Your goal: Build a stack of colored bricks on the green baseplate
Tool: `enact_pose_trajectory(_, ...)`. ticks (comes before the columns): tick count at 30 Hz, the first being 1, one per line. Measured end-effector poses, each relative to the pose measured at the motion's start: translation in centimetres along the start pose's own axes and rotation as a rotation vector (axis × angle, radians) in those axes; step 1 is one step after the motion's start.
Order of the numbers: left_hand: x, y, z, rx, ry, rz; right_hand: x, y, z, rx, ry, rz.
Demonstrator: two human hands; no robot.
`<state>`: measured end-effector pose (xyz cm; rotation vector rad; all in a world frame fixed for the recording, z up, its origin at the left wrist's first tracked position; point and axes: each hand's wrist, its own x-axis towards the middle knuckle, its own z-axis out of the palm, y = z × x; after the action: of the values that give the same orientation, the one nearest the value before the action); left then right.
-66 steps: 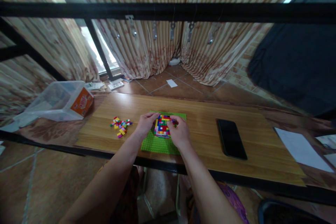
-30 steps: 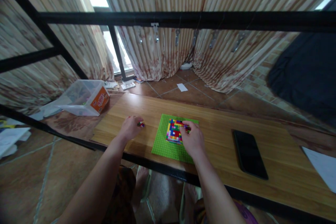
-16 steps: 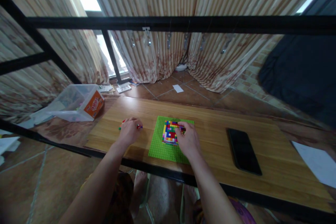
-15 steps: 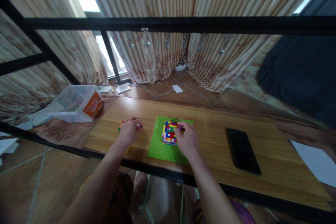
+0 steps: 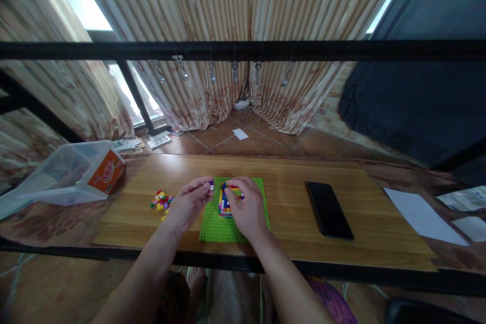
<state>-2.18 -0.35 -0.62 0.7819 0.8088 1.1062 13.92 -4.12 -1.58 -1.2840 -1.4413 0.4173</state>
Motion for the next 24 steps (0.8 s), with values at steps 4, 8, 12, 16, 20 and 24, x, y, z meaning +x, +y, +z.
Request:
enact_pose_trajectory(4, 0.1, -0.6, 0.9, -0.041, -0.028, -0.038, -0.2, -0.5, 0.3, 0.043, -0.056, -0.004)
enact_pose_trajectory(8, -0.1, -1.0, 1.4, -0.037, -0.040, -0.039, -0.2, -0.6, 0.4, 0.056, -0.062, 0.042)
enact_pose_trajectory(12, -0.1, -1.1, 1.7, 0.011, -0.057, -0.026, -0.1, -0.3, 0.3, 0.111, -0.030, 0.074)
enact_pose_trajectory(16, 0.2, -1.2, 1.8, 0.166, -0.043, 0.098, 0.0, 0.0, 0.2, 0.164, -0.015, 0.109)
enact_pose_trajectory(20, 0.3, -1.3, 1.8, 0.334, -0.084, 0.196, 0.0, 0.1, 0.3, 0.196, -0.019, 0.138)
enact_pose_trajectory(24, 0.3, -1.6, 1.8, 0.430, -0.100, 0.244, 0.0, 0.3, 0.4, 0.238, -0.025, 0.190)
